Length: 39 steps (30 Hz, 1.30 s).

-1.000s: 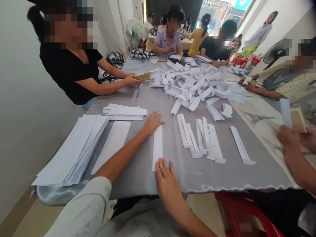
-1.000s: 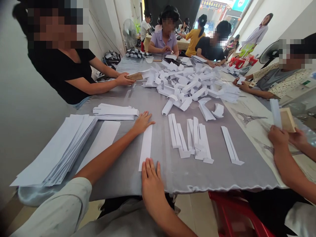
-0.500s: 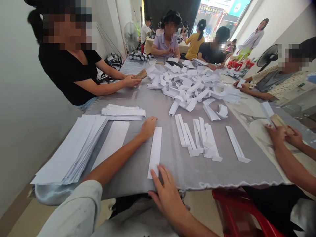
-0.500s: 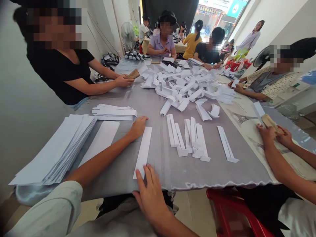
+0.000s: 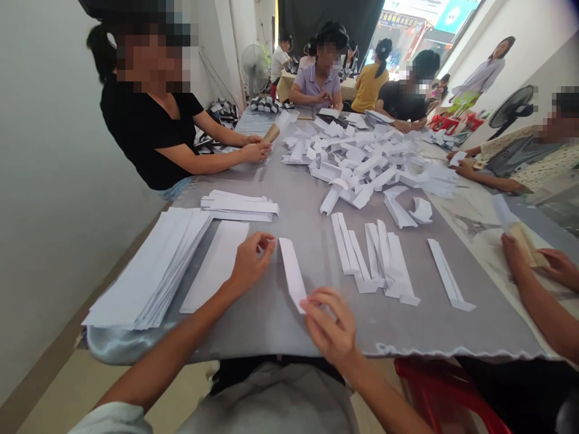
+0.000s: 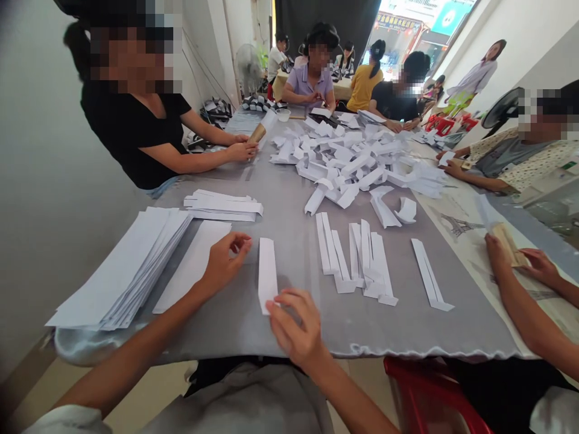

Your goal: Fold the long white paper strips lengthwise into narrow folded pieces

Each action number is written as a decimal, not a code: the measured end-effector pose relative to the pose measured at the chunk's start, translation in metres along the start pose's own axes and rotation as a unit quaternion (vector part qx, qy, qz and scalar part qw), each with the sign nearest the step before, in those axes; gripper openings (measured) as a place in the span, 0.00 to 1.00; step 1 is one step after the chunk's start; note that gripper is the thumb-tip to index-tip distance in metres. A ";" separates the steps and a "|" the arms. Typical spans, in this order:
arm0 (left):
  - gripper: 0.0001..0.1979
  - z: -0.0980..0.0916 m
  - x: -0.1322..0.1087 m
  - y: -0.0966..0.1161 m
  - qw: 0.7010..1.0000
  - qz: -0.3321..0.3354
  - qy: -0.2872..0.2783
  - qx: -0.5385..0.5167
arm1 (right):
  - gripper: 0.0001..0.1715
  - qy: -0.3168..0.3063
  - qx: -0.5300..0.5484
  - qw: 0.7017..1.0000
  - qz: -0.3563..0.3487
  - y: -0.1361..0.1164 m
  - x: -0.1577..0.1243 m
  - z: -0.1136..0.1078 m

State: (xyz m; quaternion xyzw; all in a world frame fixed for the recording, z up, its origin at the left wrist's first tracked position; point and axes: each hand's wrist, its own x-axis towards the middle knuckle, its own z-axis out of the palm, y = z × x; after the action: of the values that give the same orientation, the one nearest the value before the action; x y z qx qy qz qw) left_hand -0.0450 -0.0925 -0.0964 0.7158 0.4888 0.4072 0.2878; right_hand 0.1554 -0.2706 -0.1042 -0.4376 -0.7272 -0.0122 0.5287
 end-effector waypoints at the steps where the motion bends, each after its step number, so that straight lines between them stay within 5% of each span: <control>1: 0.15 -0.005 -0.002 0.004 0.997 -0.037 -0.039 -0.059 | 0.34 0.027 -0.017 0.999 -0.010 0.007 0.012 0.001; 3: 0.23 -0.011 -0.003 0.010 0.953 -0.102 -0.188 -0.216 | 0.34 0.041 -0.032 0.998 -0.021 0.019 0.033 0.007; 5: 0.28 -0.014 -0.003 0.014 0.876 -0.144 -0.307 -0.344 | 0.29 0.009 -0.029 0.999 -0.022 0.026 0.050 0.016; 7: 0.26 -0.015 -0.001 0.016 0.839 -0.156 -0.336 -0.399 | 0.23 -0.032 -0.034 0.999 -0.015 0.030 0.062 0.027; 13: 0.26 -0.012 0.016 0.004 0.864 -0.129 -0.303 -0.380 | 0.15 -0.127 -0.021 0.991 0.037 0.048 0.069 0.050; 18: 0.36 -0.001 0.022 -0.023 0.865 -0.106 -0.294 -0.393 | 0.17 -0.069 0.037 0.988 0.136 0.073 0.058 0.065; 22: 0.29 0.007 0.016 -0.035 0.894 -0.087 -0.256 -0.357 | 0.28 -0.061 0.114 0.962 0.242 0.090 0.046 0.077; 26: 0.40 0.010 0.009 -0.034 0.923 -0.052 -0.210 -0.319 | 0.39 -0.099 0.255 0.906 0.324 0.103 0.038 0.083; 28: 0.43 0.011 0.006 -0.033 0.933 -0.033 -0.198 -0.298 | 0.35 -0.082 0.272 0.897 0.339 0.106 0.036 0.084; 34: 0.20 0.017 0.001 -0.035 0.961 0.012 -0.179 -0.208 | 0.36 -0.073 0.273 0.901 0.329 0.104 0.034 0.084; 39: 0.28 0.018 -0.002 -0.035 0.959 0.017 -0.198 -0.200 | 0.32 -0.058 0.264 0.898 0.346 0.107 0.033 0.086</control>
State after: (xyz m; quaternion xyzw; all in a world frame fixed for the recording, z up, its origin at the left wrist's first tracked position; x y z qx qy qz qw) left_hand -0.0465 -0.0818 -0.1345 0.7179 0.3186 0.3516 0.5094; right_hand 0.1577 -0.1435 -0.1640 -0.5063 -0.5359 0.3892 0.5523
